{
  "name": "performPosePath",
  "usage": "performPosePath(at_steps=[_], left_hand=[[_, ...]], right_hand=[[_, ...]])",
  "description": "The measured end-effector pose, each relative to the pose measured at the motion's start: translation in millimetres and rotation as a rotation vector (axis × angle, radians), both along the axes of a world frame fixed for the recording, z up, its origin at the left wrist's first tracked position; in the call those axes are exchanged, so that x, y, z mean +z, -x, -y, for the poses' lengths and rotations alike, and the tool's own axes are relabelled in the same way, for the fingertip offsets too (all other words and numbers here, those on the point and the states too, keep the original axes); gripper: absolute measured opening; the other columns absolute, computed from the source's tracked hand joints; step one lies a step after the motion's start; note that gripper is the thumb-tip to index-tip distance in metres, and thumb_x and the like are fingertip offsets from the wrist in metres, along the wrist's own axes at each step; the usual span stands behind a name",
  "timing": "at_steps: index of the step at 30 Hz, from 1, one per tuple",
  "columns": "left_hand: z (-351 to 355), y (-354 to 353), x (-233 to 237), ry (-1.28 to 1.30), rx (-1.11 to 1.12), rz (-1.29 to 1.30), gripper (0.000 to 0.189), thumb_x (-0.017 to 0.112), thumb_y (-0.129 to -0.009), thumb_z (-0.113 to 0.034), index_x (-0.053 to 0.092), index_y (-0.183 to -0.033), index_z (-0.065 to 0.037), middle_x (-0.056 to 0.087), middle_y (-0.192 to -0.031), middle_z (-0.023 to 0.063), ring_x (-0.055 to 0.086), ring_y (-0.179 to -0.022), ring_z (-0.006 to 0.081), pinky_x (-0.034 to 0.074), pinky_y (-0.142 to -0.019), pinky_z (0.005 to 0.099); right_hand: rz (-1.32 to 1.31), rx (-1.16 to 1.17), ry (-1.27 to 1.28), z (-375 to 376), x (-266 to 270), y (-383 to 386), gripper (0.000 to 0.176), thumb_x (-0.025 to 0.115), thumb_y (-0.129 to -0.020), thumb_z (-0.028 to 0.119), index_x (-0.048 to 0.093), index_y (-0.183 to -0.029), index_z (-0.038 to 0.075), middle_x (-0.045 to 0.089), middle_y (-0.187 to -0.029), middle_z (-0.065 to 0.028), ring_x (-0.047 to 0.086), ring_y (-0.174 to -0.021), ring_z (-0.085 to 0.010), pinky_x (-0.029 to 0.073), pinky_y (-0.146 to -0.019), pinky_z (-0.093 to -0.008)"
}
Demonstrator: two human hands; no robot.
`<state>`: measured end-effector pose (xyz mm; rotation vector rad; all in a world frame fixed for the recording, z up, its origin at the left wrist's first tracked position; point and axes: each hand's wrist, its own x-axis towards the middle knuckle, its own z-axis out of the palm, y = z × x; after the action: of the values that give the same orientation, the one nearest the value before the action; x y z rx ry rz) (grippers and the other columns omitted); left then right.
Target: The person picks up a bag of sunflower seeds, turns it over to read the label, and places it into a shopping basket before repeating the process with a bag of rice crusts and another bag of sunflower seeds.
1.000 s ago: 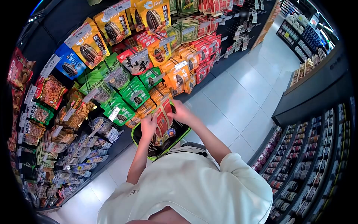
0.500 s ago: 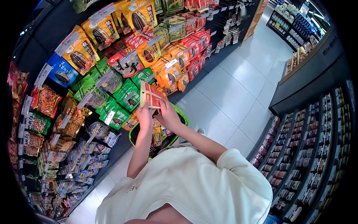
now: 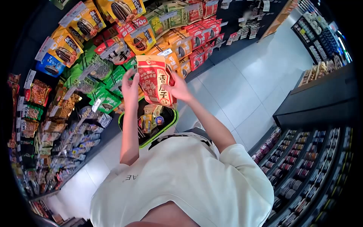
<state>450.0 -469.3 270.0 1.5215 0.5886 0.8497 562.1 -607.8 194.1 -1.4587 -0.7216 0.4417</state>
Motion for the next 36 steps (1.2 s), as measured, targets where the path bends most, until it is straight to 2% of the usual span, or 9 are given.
performPosePath(at_steps=[3, 9, 15, 22, 25, 27, 29, 33, 36], left_hand=[[2, -13, -3, -0.156, 0.108, -0.252, 0.049, 0.061, -0.083, -0.025, 0.044, -0.118, 0.005, 0.055, -0.106, 0.013, 0.054, -0.088, 0.0123, 0.045, -0.071, 0.0244], [41, -48, 11, 0.553, -0.268, -0.054, 0.044, 0.058, -0.085, -0.028, 0.047, -0.113, 0.003, 0.059, -0.102, 0.0113, 0.059, -0.087, 0.0147, 0.048, -0.074, 0.0269], [74, -100, 23, 0.57, -0.202, 0.083, 0.03, 0.053, -0.088, -0.023, 0.056, -0.102, 0.003, 0.063, -0.09, 0.0095, 0.062, -0.073, 0.012, 0.049, -0.065, 0.0228], [98, -145, 42, 0.08, 0.14, -0.164, 0.037, 0.054, -0.088, -0.023, 0.057, -0.061, 0.002, 0.056, -0.06, 0.0023, 0.042, -0.057, 0.0046, 0.036, -0.052, 0.0237], [126, -173, 51, -0.108, 0.182, -0.051, 0.034, 0.054, -0.088, -0.022, 0.057, -0.066, 0.005, 0.054, -0.057, 0.0046, 0.044, -0.057, 0.0078, 0.039, -0.054, 0.0264], [144, -196, 57, -0.372, 0.154, -0.07, 0.023, 0.054, -0.085, -0.015, 0.059, -0.078, 0.006, 0.058, -0.071, 0.0155, 0.056, -0.062, 0.0226, 0.042, -0.058, 0.0323], [161, -212, 69, -0.529, 0.097, -0.006, 0.019, 0.055, -0.083, -0.013, 0.059, -0.085, 0.005, 0.059, -0.079, 0.0173, 0.057, -0.067, 0.0277, 0.044, -0.059, 0.0332], [155, -241, 71, -0.37, -0.139, 0.007, 0.026, 0.06, -0.08, -0.017, 0.059, -0.097, 0.004, 0.06, -0.087, 0.0154, 0.057, -0.065, 0.0209, 0.045, -0.06, 0.0288], [123, -269, 71, -0.569, 0.06, -0.059, 0.035, 0.061, -0.08, -0.019, 0.055, -0.106, 0.004, 0.057, -0.098, 0.0161, 0.056, -0.075, 0.0199, 0.045, -0.066, 0.0285]], right_hand=[[-0.175, 0.192, -0.073, 26, 36, -21, 0.051, 0.066, -0.074, 0.005, 0.041, -0.119, 0.001, 0.057, -0.105, -0.0057, 0.054, -0.094, -0.012, 0.044, -0.083, -0.027], [-0.449, 0.269, -0.196, 64, 74, -80, 0.05, 0.066, -0.076, 0.009, 0.04, -0.118, -0.001, 0.056, -0.104, -0.0074, 0.055, -0.091, -0.0119, 0.045, -0.079, -0.0253], [-0.402, 0.221, -0.207, 86, 70, -120, 0.049, 0.064, -0.08, 0.017, 0.04, -0.118, -0.002, 0.055, -0.105, -0.0093, 0.053, -0.096, -0.0126, 0.045, -0.08, -0.0268], [0.658, -0.16, 0.086, 115, 95, -122, 0.072, 0.072, -0.067, 0.021, 0.034, -0.123, -0.003, 0.037, -0.123, -0.023, 0.036, -0.115, -0.0382, 0.031, -0.098, -0.0422], [0.726, -0.045, 0.225, 107, 104, -106, 0.08, 0.072, -0.067, 0.021, 0.026, -0.129, -0.002, 0.031, -0.129, -0.0245, 0.032, -0.12, -0.0399, 0.028, -0.1, -0.0429], [0.759, -0.152, 0.216, 100, 90, -115, 0.085, 0.071, -0.067, 0.019, 0.02, -0.132, -0.002, 0.027, -0.132, -0.0264, 0.029, -0.122, -0.0419, 0.026, -0.101, -0.0451], [0.745, -0.361, 0.053, 90, 79, -139, 0.083, 0.071, -0.067, 0.016, 0.021, -0.13, -0.003, 0.03, -0.129, -0.0271, 0.03, -0.121, -0.0411, 0.027, -0.101, -0.0441], [0.361, -0.249, -0.108, 104, 104, -181, 0.072, 0.07, -0.067, 0.01, 0.029, -0.125, -0.002, 0.044, -0.119, -0.0227, 0.046, -0.111, -0.0313, 0.036, -0.094, -0.0373], [-0.133, -0.053, -0.304, 117, 103, -228, 0.071, 0.068, -0.064, 0.001, 0.032, -0.125, 0.001, 0.052, -0.113, -0.0131, 0.054, -0.1, -0.0185, 0.045, -0.084, -0.0303]])
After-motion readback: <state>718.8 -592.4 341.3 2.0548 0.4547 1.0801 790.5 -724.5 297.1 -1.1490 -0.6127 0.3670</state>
